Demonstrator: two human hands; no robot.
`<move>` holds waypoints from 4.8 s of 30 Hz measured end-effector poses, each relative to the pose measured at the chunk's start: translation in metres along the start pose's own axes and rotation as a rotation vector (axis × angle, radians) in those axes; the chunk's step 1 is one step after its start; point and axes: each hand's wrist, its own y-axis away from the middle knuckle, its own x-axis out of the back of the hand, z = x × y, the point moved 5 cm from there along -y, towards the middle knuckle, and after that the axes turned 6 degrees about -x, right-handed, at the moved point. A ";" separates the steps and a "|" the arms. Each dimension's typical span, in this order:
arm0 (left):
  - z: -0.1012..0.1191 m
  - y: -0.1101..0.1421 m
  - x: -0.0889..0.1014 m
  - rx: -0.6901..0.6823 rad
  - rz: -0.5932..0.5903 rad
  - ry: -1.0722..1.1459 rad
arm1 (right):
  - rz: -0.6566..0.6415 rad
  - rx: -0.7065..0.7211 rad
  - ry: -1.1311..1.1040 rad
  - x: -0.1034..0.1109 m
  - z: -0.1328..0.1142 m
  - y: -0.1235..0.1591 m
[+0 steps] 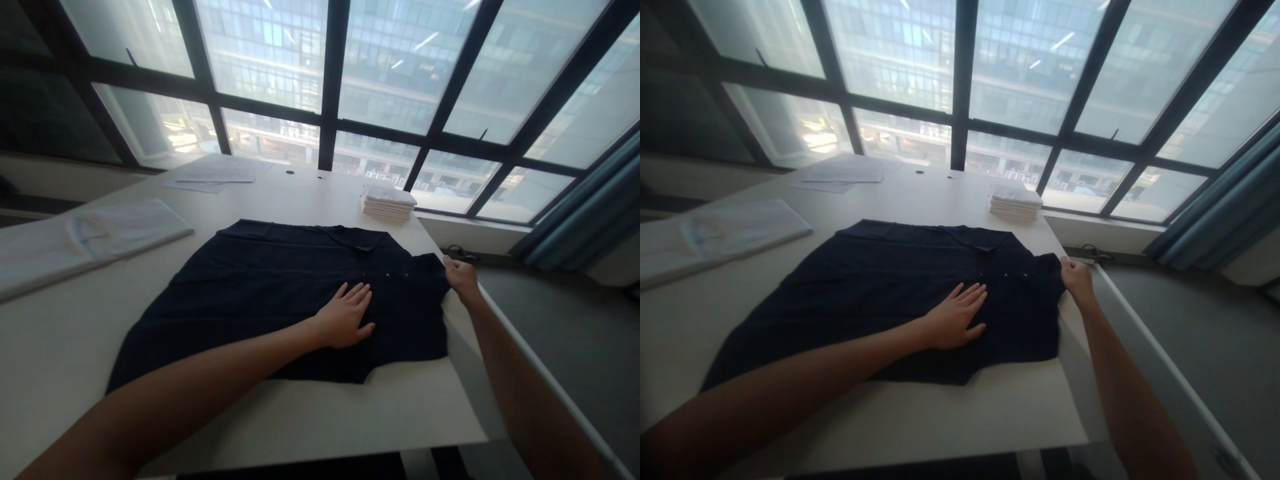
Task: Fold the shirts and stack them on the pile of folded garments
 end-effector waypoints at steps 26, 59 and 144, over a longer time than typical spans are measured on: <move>0.001 -0.001 0.003 0.002 -0.015 -0.010 | -0.083 0.323 -0.097 -0.034 -0.047 0.031; 0.001 -0.001 0.003 0.012 0.003 -0.029 | -0.449 0.384 0.503 -0.077 -0.055 0.059; 0.001 -0.001 0.003 0.006 -0.002 -0.044 | -0.372 0.445 0.456 -0.076 -0.072 0.082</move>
